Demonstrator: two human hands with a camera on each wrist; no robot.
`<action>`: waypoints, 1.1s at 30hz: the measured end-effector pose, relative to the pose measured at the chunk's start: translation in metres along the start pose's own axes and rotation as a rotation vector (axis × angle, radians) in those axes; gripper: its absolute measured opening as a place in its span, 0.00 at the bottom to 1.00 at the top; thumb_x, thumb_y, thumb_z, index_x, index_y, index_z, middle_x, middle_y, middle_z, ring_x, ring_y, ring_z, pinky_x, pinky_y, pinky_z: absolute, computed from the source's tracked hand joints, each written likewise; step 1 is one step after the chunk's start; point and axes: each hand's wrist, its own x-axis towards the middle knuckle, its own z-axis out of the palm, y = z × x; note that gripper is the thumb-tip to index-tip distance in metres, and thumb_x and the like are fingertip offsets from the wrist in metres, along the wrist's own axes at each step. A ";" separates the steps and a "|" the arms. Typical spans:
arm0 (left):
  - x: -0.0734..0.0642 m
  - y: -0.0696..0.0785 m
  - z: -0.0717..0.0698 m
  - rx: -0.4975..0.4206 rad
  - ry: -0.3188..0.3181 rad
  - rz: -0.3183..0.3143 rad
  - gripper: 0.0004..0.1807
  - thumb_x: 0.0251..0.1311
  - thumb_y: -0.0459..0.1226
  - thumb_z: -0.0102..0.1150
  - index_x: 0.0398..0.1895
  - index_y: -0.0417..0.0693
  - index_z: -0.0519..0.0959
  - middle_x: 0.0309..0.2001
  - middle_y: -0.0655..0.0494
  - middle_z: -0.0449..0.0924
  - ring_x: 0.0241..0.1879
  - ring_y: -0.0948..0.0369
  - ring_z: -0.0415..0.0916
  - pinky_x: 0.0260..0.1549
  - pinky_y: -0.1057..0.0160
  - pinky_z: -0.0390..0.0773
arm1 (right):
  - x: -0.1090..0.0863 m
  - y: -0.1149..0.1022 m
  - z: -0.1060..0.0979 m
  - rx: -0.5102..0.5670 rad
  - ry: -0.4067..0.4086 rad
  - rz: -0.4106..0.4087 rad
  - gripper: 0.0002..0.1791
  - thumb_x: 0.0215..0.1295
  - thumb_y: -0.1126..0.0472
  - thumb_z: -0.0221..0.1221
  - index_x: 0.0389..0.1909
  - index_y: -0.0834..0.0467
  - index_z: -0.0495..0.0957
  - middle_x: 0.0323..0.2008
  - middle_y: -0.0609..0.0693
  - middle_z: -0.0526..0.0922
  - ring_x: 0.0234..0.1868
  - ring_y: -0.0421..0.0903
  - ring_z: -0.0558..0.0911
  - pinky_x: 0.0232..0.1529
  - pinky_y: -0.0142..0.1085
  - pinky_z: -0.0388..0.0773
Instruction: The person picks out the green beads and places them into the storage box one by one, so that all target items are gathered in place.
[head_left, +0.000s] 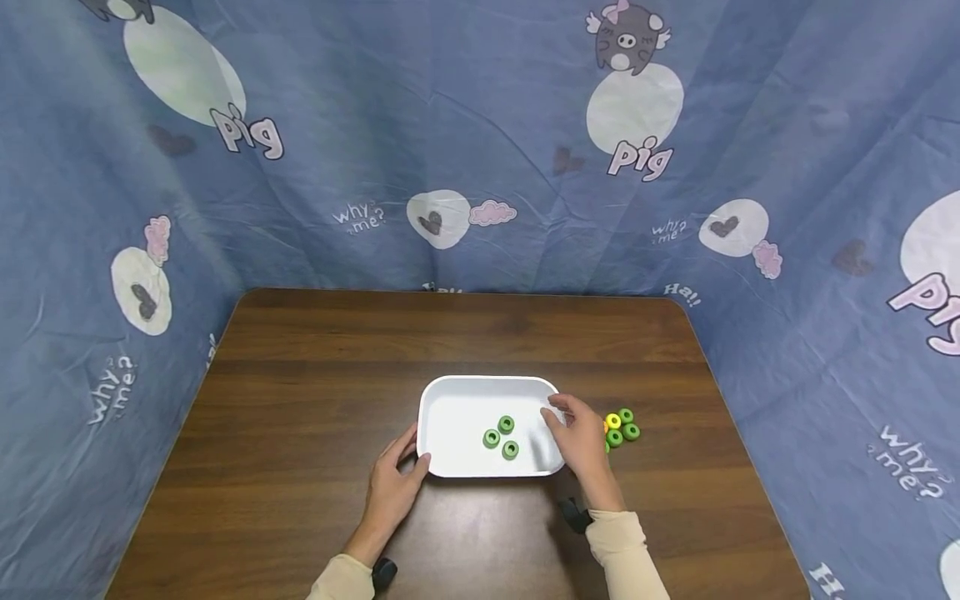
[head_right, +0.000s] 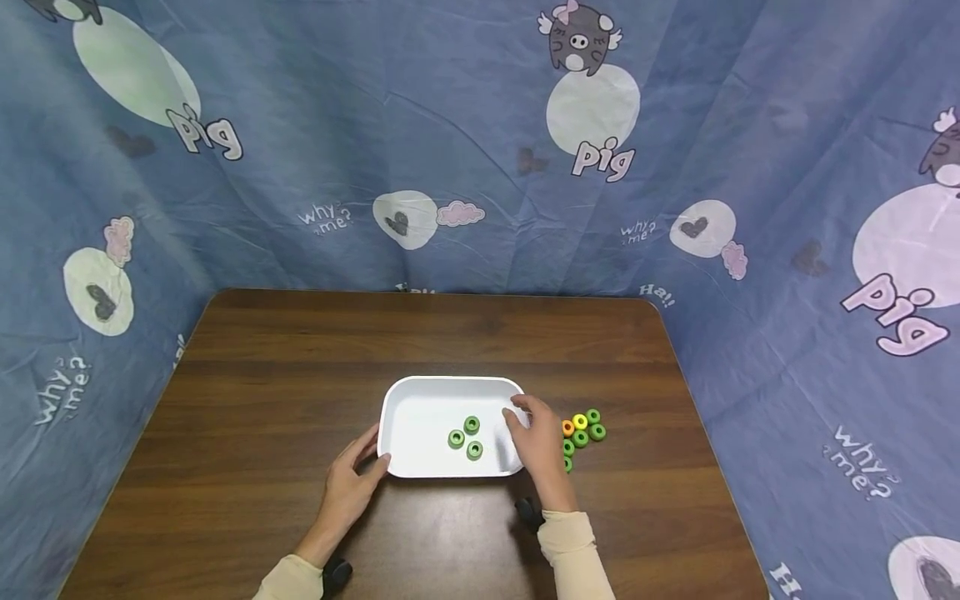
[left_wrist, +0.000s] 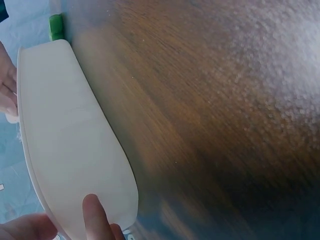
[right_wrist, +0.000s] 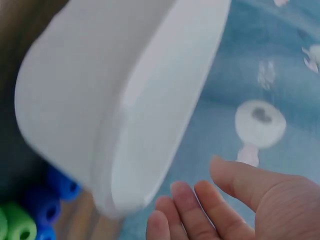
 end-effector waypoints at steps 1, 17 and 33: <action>0.000 0.000 0.000 -0.001 0.001 0.001 0.30 0.62 0.32 0.63 0.70 0.44 0.72 0.62 0.43 0.79 0.61 0.49 0.80 0.67 0.46 0.70 | 0.000 0.001 -0.005 0.014 0.012 0.016 0.15 0.64 0.61 0.65 0.50 0.62 0.84 0.48 0.60 0.88 0.53 0.58 0.86 0.57 0.51 0.82; 0.000 0.001 0.000 -0.003 0.012 0.008 0.30 0.61 0.31 0.64 0.68 0.42 0.73 0.61 0.43 0.80 0.60 0.50 0.81 0.67 0.47 0.71 | 0.000 0.063 -0.057 -0.042 0.169 0.194 0.16 0.67 0.61 0.62 0.53 0.63 0.82 0.52 0.63 0.86 0.54 0.62 0.85 0.56 0.54 0.81; 0.000 0.000 0.001 -0.006 -0.003 0.002 0.30 0.63 0.31 0.63 0.70 0.43 0.72 0.62 0.43 0.79 0.62 0.48 0.79 0.67 0.46 0.71 | -0.006 0.105 -0.058 -0.006 0.251 0.353 0.20 0.67 0.65 0.58 0.59 0.63 0.77 0.59 0.66 0.81 0.60 0.64 0.81 0.57 0.57 0.78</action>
